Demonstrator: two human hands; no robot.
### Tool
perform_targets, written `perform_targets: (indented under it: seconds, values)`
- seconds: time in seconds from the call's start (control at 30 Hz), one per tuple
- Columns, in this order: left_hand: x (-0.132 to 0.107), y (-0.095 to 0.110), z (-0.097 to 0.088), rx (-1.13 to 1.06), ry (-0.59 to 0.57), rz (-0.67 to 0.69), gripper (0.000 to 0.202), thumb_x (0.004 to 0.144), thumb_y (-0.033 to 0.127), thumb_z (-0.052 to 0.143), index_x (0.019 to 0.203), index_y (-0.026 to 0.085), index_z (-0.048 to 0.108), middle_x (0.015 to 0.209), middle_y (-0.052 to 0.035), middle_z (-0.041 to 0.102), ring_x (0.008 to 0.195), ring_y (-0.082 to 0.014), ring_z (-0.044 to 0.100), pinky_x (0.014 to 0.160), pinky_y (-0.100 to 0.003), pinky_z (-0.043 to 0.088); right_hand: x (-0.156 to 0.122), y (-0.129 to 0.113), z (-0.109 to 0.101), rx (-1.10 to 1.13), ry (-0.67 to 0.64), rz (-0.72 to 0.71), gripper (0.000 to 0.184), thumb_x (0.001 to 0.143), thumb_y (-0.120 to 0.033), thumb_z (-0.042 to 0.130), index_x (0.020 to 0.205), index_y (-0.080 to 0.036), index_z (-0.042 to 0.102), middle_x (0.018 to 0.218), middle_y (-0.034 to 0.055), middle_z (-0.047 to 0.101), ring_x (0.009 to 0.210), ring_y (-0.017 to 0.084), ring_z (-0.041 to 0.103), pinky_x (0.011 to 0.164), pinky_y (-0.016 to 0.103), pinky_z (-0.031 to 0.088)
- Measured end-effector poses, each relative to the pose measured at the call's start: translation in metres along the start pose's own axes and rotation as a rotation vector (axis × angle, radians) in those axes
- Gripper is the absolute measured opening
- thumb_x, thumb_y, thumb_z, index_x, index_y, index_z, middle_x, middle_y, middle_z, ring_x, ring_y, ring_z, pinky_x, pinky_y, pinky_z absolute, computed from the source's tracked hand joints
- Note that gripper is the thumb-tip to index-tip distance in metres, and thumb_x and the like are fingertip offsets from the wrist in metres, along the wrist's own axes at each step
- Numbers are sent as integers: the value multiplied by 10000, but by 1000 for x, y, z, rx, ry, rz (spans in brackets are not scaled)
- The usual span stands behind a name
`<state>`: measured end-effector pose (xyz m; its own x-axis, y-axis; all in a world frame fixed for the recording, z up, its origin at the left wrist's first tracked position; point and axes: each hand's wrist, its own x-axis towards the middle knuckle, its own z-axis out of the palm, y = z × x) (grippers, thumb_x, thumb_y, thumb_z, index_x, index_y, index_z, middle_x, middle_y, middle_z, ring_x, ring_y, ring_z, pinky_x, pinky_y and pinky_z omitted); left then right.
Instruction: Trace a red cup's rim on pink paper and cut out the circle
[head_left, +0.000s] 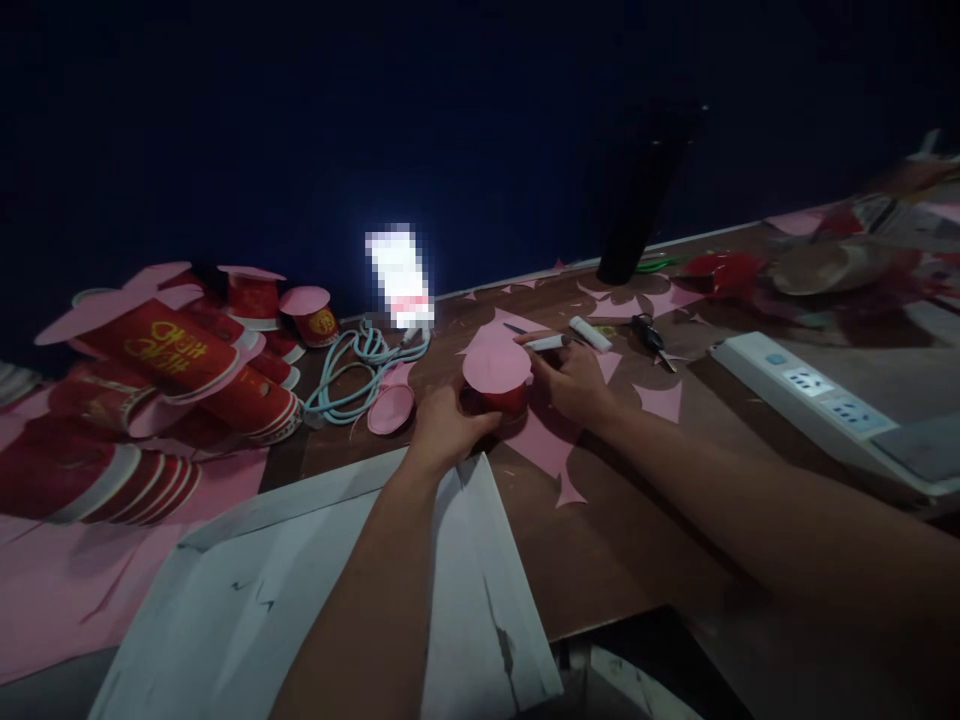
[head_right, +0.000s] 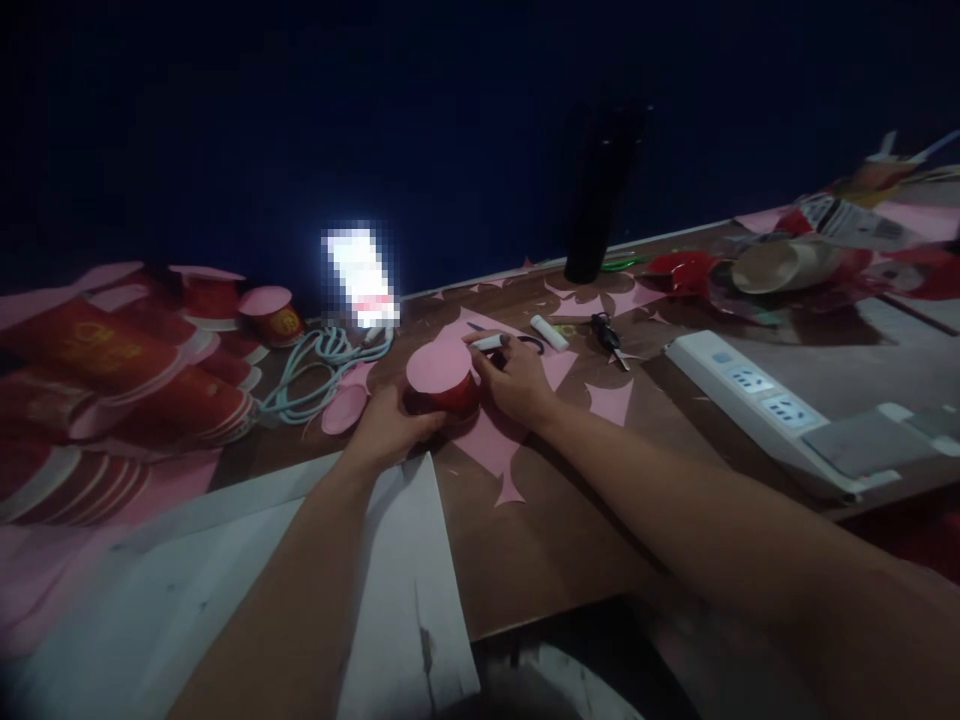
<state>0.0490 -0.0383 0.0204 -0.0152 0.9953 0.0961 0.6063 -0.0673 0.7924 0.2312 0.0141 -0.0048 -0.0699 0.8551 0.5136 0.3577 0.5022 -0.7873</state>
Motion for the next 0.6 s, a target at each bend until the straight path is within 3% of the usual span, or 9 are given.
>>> perform_targets:
  seconds: [0.13,0.43,0.6]
  values:
    - [2,-5,-2,38,-75,99,523,623,352,756,1116,205,660,1027,-75,703,934,-255,646,786,-347,511,-1,3,3,62,-41,0,237,855,-306,564,1024,-185,677,949,59,721,841,207,662,783,344,513]
    - [3,-8,-4,43,-113,79,571,623,392,766,1150,208,645,1125,-94,678,1019,-271,625,830,-353,500,-2,4,3,83,-78,-10,243,864,-294,563,1039,-172,678,972,72,717,877,204,659,810,336,500]
    - [3,-5,-6,19,-125,74,551,624,385,765,1126,190,648,1085,-91,691,985,-266,633,836,-362,496,-2,0,2,75,-83,-8,244,857,-282,567,1025,-149,684,984,80,716,910,204,652,832,329,491]
